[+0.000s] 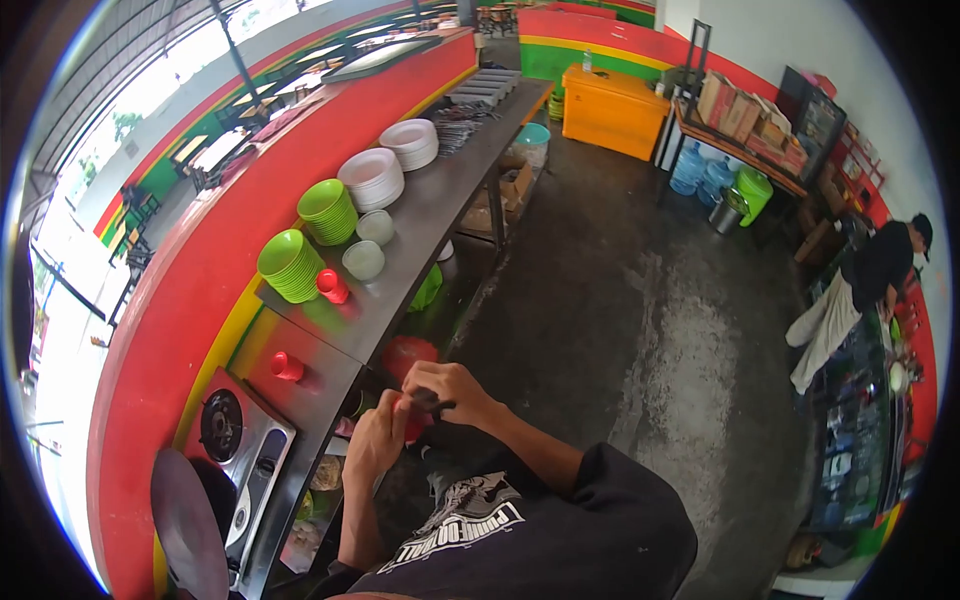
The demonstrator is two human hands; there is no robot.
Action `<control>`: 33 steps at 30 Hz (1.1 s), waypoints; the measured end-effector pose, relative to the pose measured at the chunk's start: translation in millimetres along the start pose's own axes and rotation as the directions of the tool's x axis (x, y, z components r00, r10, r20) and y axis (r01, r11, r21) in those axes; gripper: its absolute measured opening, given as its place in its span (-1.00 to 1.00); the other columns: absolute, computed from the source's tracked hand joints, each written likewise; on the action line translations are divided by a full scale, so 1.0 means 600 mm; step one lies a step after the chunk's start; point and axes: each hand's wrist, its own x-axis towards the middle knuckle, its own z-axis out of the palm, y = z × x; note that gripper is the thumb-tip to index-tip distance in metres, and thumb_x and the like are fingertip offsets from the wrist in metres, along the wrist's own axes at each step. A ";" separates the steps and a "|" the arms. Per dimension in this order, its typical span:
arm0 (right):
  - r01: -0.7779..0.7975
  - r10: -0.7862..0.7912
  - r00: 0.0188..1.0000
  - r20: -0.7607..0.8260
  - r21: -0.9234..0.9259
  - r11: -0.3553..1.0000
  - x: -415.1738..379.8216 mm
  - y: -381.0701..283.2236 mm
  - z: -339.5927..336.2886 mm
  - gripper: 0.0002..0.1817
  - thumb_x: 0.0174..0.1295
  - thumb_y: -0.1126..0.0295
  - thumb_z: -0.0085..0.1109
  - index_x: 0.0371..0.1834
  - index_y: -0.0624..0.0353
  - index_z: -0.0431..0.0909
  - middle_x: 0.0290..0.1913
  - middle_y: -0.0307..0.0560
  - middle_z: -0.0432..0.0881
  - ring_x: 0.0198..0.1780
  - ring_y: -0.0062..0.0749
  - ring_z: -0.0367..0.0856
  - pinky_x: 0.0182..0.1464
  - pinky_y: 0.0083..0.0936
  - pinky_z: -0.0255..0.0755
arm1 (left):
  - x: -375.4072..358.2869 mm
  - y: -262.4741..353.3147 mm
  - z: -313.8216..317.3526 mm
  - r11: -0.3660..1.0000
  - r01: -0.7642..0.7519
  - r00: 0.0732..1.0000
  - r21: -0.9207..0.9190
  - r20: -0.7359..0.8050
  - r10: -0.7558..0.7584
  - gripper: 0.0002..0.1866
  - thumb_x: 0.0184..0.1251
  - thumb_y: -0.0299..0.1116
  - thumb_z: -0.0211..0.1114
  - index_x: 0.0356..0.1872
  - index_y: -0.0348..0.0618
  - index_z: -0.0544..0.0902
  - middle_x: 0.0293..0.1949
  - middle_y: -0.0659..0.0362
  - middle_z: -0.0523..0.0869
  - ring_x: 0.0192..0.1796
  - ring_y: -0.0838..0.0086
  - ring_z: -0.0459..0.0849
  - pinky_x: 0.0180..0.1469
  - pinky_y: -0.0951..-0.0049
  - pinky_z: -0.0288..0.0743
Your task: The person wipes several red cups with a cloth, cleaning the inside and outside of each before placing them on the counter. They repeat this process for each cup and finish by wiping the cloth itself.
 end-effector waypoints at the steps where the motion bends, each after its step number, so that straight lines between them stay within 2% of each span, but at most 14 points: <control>1: 0.019 -0.019 0.999 0.036 -0.005 1.000 0.007 -0.003 0.004 -0.77 0.06 0.51 0.33 -0.22 0.22 0.54 -0.22 -0.07 0.65 -0.18 -0.12 0.70 -0.18 -0.34 0.55 | 0.002 -0.007 -0.007 1.000 0.015 0.997 -0.017 0.080 -0.013 -0.53 0.62 -0.02 -0.15 -0.04 -0.31 0.46 -0.56 -0.15 0.67 -0.38 -0.15 0.67 -0.32 0.00 0.49; 4: 0.012 -0.015 0.994 0.109 0.026 1.000 0.026 -0.010 0.019 -0.68 -0.02 0.52 0.36 -0.16 0.22 0.54 -0.15 -0.06 0.66 -0.13 -0.15 0.69 -0.12 -0.36 0.54 | 0.007 -0.034 -0.035 0.971 0.063 0.966 -0.230 0.257 -0.001 -0.53 0.61 -0.03 -0.13 -0.08 -0.33 0.47 -0.56 -0.10 0.69 -0.39 -0.07 0.71 -0.32 0.06 0.53; 5: 0.008 -0.015 0.996 0.089 0.075 0.997 0.036 -0.012 0.025 -0.68 -0.02 0.51 0.37 -0.16 0.22 0.54 -0.15 -0.05 0.65 -0.12 -0.14 0.69 -0.12 -0.36 0.53 | 0.011 -0.039 -0.046 0.947 0.155 0.936 -0.280 0.349 -0.050 -0.58 0.61 -0.10 -0.09 0.00 -0.33 0.49 -0.51 -0.11 0.69 -0.40 0.07 0.75 -0.28 0.16 0.56; 7: -0.003 -0.002 0.999 0.041 0.112 0.994 0.052 0.000 0.041 -0.65 0.00 0.45 0.42 -0.13 0.21 0.55 -0.12 -0.01 0.63 -0.10 -0.16 0.67 -0.12 -0.38 0.52 | 0.016 -0.059 -0.050 0.948 0.178 0.932 -0.263 0.355 -0.077 -0.58 0.62 -0.12 -0.09 0.00 -0.36 0.48 -0.51 -0.10 0.71 -0.43 0.10 0.75 -0.30 0.19 0.57; 10: -0.227 0.222 0.972 0.083 0.057 0.972 0.067 0.026 0.063 -0.64 0.04 0.39 0.45 -0.11 0.21 0.56 -0.14 -0.02 0.63 -0.13 -0.21 0.66 -0.11 -0.40 0.51 | 0.026 -0.090 -0.056 0.934 0.202 0.946 -0.295 0.304 -0.109 -0.58 0.62 -0.11 -0.07 -0.08 -0.38 0.43 -0.51 -0.09 0.71 -0.47 0.14 0.75 -0.35 0.23 0.57; 14: -0.462 0.455 0.887 0.080 0.143 0.875 0.076 0.073 0.123 -0.76 0.08 0.38 0.45 -0.29 0.25 0.61 -0.36 -0.06 0.63 -0.30 -0.34 0.65 -0.20 -0.48 0.48 | 0.053 -0.143 -0.056 0.862 0.294 0.948 -0.413 0.240 -0.209 -0.53 0.63 -0.02 -0.12 -0.15 -0.34 0.41 -0.57 -0.05 0.69 -0.50 0.18 0.74 -0.37 0.26 0.56; 17: -0.365 0.376 0.926 -0.037 0.163 0.916 0.071 0.124 0.175 -0.81 0.06 0.42 0.44 -0.34 0.26 0.63 -0.42 -0.07 0.62 -0.35 -0.41 0.64 -0.26 -0.50 0.46 | 0.070 -0.204 -0.022 0.819 0.336 0.941 -0.465 0.126 -0.314 -0.50 0.60 0.04 -0.07 -0.21 -0.30 0.45 -0.63 -0.03 0.67 -0.52 0.14 0.74 -0.40 0.23 0.57; 21: -0.334 0.339 0.928 -0.154 0.054 0.941 0.099 0.138 0.204 -0.84 0.04 0.52 0.42 -0.33 0.24 0.62 -0.38 -0.11 0.64 -0.32 -0.46 0.66 -0.29 -0.52 0.45 | 0.075 -0.257 0.006 0.820 0.308 0.932 -0.482 -0.022 -0.363 -0.54 0.59 0.02 -0.05 -0.25 -0.23 0.51 -0.63 -0.01 0.67 -0.48 0.09 0.74 -0.41 0.14 0.56; 24: -0.388 0.393 0.909 -0.141 0.059 0.920 0.140 0.141 0.218 -0.81 0.04 0.59 0.36 -0.27 0.25 0.60 -0.34 -0.04 0.65 -0.27 -0.34 0.69 -0.21 -0.47 0.50 | 0.090 -0.285 0.002 0.856 0.248 0.933 -0.453 -0.127 -0.337 -0.58 0.59 -0.04 -0.03 -0.30 -0.18 0.56 -0.61 -0.05 0.66 -0.47 -0.02 0.70 -0.39 0.05 0.53; 26: -0.401 0.404 0.915 -0.022 0.078 0.913 0.166 0.144 0.215 -0.74 0.04 0.56 0.39 -0.19 0.24 0.59 -0.31 -0.08 0.66 -0.24 -0.38 0.69 -0.17 -0.49 0.52 | 0.096 -0.311 -0.012 0.924 0.165 0.957 -0.345 -0.169 -0.234 -0.59 0.59 -0.06 -0.03 -0.29 -0.18 0.59 -0.59 -0.08 0.66 -0.46 -0.08 0.68 -0.38 0.02 0.52; 27: -0.401 0.398 0.916 0.047 0.098 0.911 0.173 0.149 0.213 -0.74 0.05 0.53 0.41 -0.18 0.23 0.59 -0.31 -0.09 0.67 -0.24 -0.42 0.69 -0.17 -0.51 0.52 | 0.098 -0.322 -0.026 0.923 0.084 0.977 -0.376 -0.150 -0.150 -0.58 0.57 -0.04 -0.02 -0.24 -0.17 0.63 -0.55 -0.10 0.66 -0.42 -0.13 0.65 -0.35 -0.02 0.51; 29: -0.409 0.389 0.909 0.152 0.135 0.902 0.189 0.143 0.215 -0.73 0.07 0.50 0.42 -0.17 0.23 0.59 -0.28 -0.10 0.69 -0.23 -0.45 0.70 -0.15 -0.53 0.52 | 0.111 -0.328 -0.069 0.924 0.093 0.995 -0.370 0.014 -0.094 -0.56 0.57 -0.01 -0.02 -0.21 -0.18 0.64 -0.52 -0.11 0.67 -0.37 -0.12 0.66 -0.30 -0.01 0.50; 30: -0.410 0.373 0.902 0.220 0.158 0.898 0.204 0.126 0.221 -0.73 0.07 0.49 0.42 -0.16 0.23 0.59 -0.26 -0.10 0.70 -0.22 -0.45 0.70 -0.15 -0.53 0.53 | 0.096 -0.331 -0.081 0.922 0.118 0.992 -0.369 0.075 -0.097 -0.54 0.57 0.01 -0.02 -0.20 -0.18 0.65 -0.51 -0.11 0.67 -0.34 -0.11 0.67 -0.28 -0.01 0.49; 33: -0.375 0.336 0.913 0.231 0.152 0.915 0.211 0.122 0.237 -0.67 0.03 0.53 0.41 -0.12 0.23 0.58 -0.22 -0.05 0.70 -0.17 -0.34 0.72 -0.12 -0.47 0.54 | 0.078 -0.340 -0.068 0.937 0.156 0.981 -0.311 -0.058 -0.182 -0.54 0.57 0.03 -0.04 -0.21 -0.16 0.63 -0.51 -0.11 0.66 -0.36 -0.13 0.65 -0.30 -0.02 0.47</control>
